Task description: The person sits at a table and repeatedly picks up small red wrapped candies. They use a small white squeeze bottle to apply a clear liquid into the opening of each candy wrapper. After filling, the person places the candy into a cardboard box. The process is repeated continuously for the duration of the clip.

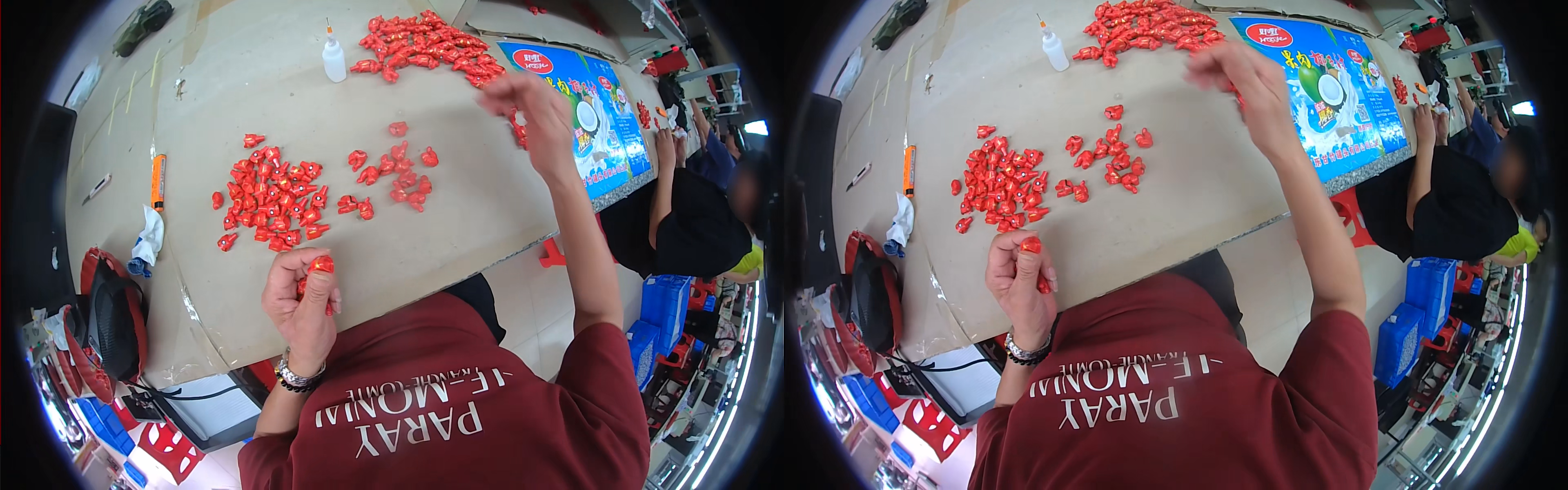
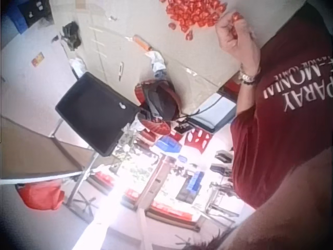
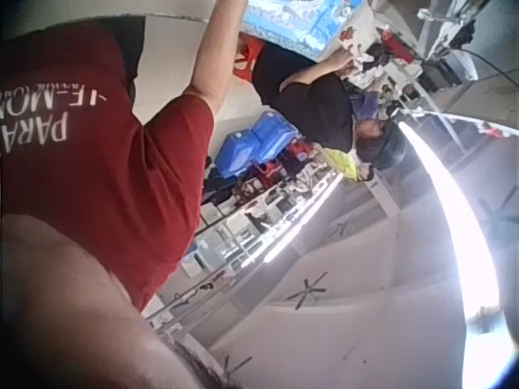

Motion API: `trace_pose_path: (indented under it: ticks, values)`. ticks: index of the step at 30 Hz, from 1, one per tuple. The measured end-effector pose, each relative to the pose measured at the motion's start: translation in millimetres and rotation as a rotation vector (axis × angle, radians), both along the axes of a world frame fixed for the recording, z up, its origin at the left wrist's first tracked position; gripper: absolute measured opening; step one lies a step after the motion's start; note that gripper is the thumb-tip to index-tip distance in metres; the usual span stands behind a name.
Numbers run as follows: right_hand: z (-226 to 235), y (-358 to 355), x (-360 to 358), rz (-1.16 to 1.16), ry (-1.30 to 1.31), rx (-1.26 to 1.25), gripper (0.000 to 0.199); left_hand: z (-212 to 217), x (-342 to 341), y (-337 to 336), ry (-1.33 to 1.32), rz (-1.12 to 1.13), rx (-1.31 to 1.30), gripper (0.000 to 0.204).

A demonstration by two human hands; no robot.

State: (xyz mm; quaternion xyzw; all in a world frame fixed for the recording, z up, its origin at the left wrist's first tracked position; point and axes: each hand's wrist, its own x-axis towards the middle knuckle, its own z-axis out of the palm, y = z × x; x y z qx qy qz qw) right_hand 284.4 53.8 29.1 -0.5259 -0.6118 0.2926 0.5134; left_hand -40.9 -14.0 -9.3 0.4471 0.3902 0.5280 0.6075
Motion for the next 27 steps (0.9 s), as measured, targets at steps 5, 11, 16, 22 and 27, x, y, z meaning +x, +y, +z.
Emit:
trace_pose_path:
  ticks: [5,11,16,22,27]
  values:
    - [-23.8,-71.4,15.0,-0.157,-0.066,-0.098,0.04,17.1,0.5,5.7,-0.067,-0.094,-0.153,0.018]
    - [-30.7,-47.2,21.1,-0.276,-0.042,-0.103,0.043,25.7,-5.9,28.5,-0.132,-0.141,-0.293,0.016]
    - [-2.5,-14.2,-42.5,0.057,-0.472,0.221,0.018,27.6,-8.5,18.2,-0.142,-0.02,-0.346,0.016]
    - [-8.2,-11.8,-126.0,0.413,-0.835,0.349,0.032,21.2,-10.9,1.4,-0.186,-0.047,-0.327,0.017]
    - [-13.9,-5.8,-113.1,0.375,-0.866,0.354,0.025,24.3,-10.9,5.5,-0.236,-0.099,-0.337,0.016]
